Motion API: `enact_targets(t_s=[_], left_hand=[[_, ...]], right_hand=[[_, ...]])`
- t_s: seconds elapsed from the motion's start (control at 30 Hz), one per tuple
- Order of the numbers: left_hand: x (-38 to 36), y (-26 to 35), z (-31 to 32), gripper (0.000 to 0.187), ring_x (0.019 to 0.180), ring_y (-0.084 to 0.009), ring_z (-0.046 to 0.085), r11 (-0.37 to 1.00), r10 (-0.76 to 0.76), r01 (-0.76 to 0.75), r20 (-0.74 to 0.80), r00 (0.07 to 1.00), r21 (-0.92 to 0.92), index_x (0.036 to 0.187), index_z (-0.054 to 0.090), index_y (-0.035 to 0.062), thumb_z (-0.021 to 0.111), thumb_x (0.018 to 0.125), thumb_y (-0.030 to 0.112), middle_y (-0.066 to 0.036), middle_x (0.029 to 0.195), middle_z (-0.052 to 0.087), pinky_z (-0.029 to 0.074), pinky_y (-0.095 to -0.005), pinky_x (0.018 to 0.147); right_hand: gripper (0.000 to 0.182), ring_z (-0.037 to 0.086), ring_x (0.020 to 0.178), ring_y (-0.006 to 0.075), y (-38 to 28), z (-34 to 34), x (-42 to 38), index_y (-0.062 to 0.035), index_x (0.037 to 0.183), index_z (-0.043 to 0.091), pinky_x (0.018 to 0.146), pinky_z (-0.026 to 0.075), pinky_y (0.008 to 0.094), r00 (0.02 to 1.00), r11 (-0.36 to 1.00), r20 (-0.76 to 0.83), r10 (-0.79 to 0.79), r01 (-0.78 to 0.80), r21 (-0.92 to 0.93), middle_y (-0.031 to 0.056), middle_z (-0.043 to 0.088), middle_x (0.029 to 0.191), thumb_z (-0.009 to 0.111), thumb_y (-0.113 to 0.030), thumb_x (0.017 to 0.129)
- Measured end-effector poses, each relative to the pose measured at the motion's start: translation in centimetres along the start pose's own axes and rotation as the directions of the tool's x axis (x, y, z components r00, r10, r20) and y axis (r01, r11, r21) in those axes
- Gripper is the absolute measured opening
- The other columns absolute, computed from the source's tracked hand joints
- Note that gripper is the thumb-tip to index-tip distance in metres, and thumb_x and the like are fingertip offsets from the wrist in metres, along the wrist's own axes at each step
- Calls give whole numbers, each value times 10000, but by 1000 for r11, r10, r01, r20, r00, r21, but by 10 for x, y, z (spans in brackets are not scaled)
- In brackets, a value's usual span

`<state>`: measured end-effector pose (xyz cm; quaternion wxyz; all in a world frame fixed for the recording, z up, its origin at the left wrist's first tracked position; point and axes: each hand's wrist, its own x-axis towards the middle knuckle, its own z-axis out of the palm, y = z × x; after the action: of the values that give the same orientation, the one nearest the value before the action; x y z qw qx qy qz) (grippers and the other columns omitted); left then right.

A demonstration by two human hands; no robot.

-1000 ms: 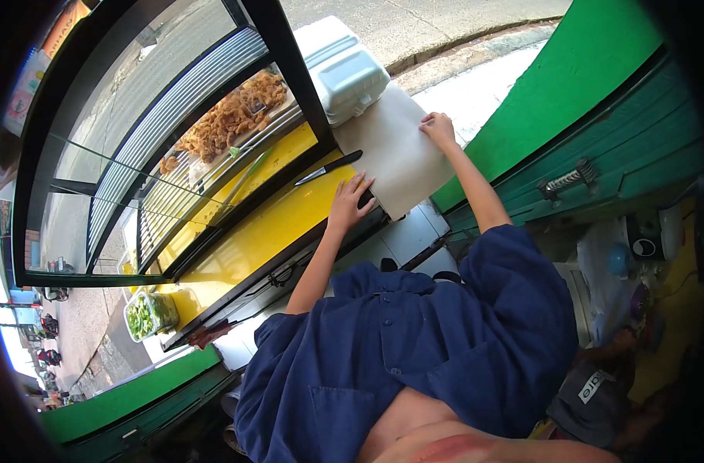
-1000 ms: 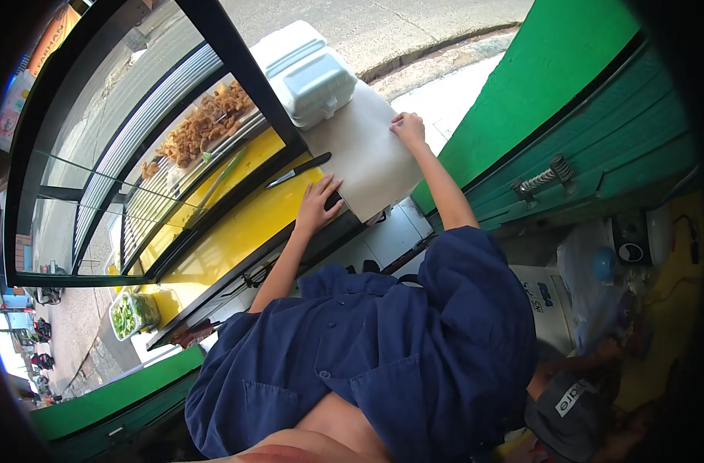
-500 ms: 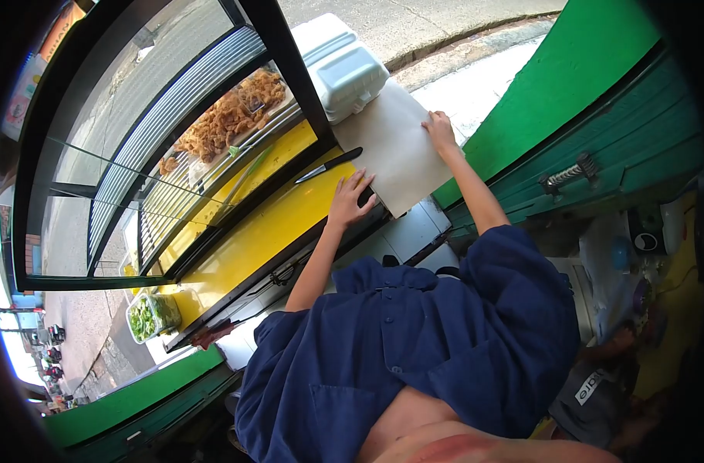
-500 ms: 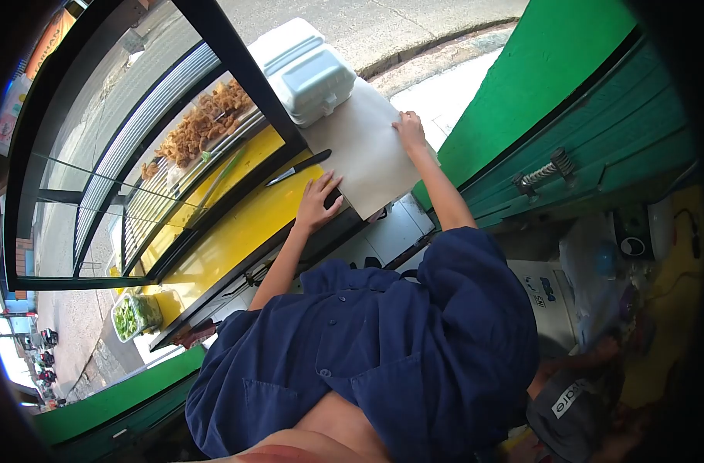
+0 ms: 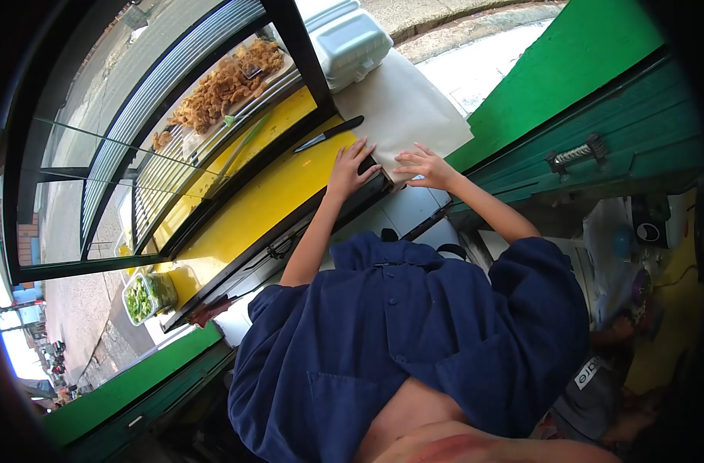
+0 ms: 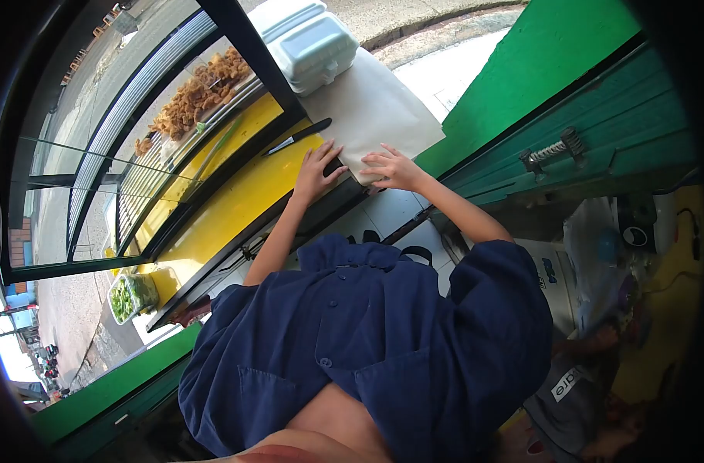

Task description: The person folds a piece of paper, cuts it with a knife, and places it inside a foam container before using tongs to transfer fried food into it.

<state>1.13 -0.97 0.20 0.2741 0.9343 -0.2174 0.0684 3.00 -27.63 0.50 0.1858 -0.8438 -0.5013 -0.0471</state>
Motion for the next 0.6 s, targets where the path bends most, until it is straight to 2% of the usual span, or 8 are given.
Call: enact_targets(t_s=[0.1,0.2,0.3,0.33,0.43,0.53,0.6], left_hand=[[0,0,1,575,1325,-265,364,1000,6,-6,5,1000,15,1339,482,171,606,844,438,-113,1431,391,242,-488,1101],[0,1,0,604,1330,-269,354,1000,1,-1,-2,1000,19,1363,446,165,602,845,435,-120,1445,367,235,-488,1106],[-2,3,0,659,1332,-275,348,1000,-13,13,2,1000,12,1391,394,135,602,842,436,-124,1451,357,237,-479,1109],[-1,3,-1,682,1333,-277,347,1000,-19,19,2,1000,11,1400,375,122,604,840,437,-125,1451,356,239,-474,1109],[3,-1,2,800,1327,-310,342,997,-67,65,-39,997,-52,1412,308,42,641,808,448,-156,1450,343,258,-448,1103],[9,1,2,953,1326,-341,324,994,-109,103,-138,984,-45,1414,246,-18,711,737,466,-192,1458,300,276,-423,1096],[16,3,-5,1047,1326,-353,312,995,-98,96,-137,986,-23,1418,215,-29,752,678,484,-206,1462,272,281,-414,1092]], right_hand=[[287,589,1047,228,-3,-10,2,-178,1090,671,992,397,425,995,988,-93,-29,43,148,41,613,1165,662,-267,817],[228,645,868,217,-9,-12,9,-66,958,702,812,496,348,968,856,-84,238,-168,489,82,684,932,678,-245,819],[224,650,783,176,-14,-25,15,-21,988,678,770,494,319,880,711,11,475,-391,584,90,694,892,671,-194,847],[236,641,755,143,-13,-24,17,17,964,658,698,493,282,863,707,-26,504,-394,587,109,688,877,674,-185,843],[226,645,750,170,-12,-27,27,17,875,657,689,490,275,759,518,-3,651,-442,733,117,681,806,674,-206,841],[146,645,762,190,-16,-36,34,-2,879,630,735,481,294,863,670,-102,494,-304,677,96,678,822,634,-145,853],[88,638,781,204,-20,-46,40,-29,899,624,778,465,309,882,868,-281,379,-234,438,73,675,826,614,-96,843]])
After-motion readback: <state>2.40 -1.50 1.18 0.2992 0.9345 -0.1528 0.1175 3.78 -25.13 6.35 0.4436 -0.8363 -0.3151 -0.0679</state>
